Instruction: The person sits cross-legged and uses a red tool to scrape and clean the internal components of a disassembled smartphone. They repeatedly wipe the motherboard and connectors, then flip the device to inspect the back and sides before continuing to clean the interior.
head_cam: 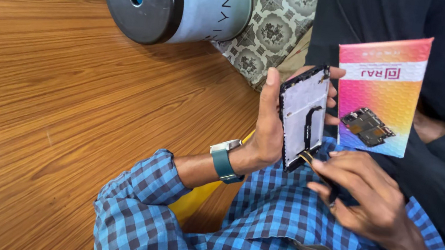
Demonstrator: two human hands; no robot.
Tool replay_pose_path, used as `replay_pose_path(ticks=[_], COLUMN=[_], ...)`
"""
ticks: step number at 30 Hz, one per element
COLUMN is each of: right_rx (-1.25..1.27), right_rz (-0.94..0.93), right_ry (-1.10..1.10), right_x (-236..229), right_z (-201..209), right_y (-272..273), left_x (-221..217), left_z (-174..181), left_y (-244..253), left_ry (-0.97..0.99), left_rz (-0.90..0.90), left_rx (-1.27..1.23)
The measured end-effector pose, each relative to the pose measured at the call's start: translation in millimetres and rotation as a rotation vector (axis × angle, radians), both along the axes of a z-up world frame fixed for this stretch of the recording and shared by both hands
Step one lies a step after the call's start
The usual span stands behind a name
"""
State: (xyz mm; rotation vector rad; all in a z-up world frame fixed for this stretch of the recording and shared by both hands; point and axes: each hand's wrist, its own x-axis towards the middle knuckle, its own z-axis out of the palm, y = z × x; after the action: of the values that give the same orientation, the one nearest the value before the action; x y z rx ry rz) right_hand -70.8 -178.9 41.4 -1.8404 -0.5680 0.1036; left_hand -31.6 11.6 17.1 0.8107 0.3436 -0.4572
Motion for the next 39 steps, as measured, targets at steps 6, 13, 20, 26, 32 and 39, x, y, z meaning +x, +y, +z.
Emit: replay_pose_path(ticks=[6, 13, 20, 26, 32, 39], right_rx=[-0.110, -0.072, -0.128, 0.022, 0.407, 0.678], right_rz=[0.000, -0.138, -0.188, -0.216, -0.172, -0.100], right_ry=[0.015, 0.235, 0.311, 0.436, 0.633, 0.829], right_x=[-2, 5, 3, -10, -24, -44], right_z=[-1, 23, 24, 13, -13, -60], right_y=[1, 3, 6, 1, -23, -59], left_x=[2, -5, -6, 2, 14, 24], left_z=[2, -1, 4, 16, 49, 56], left_y=[-2, 0, -4, 0, 8, 8], left_ry=[0.028, -0.089, -0.164, -0.347, -0.745, -0.917], left_rz=[0.013, -0.125, -0.215, -0.301, -0.328, -0.313], left_rx=[-0.095, 0.012, 0.077, 0.334, 0.704, 0.792])
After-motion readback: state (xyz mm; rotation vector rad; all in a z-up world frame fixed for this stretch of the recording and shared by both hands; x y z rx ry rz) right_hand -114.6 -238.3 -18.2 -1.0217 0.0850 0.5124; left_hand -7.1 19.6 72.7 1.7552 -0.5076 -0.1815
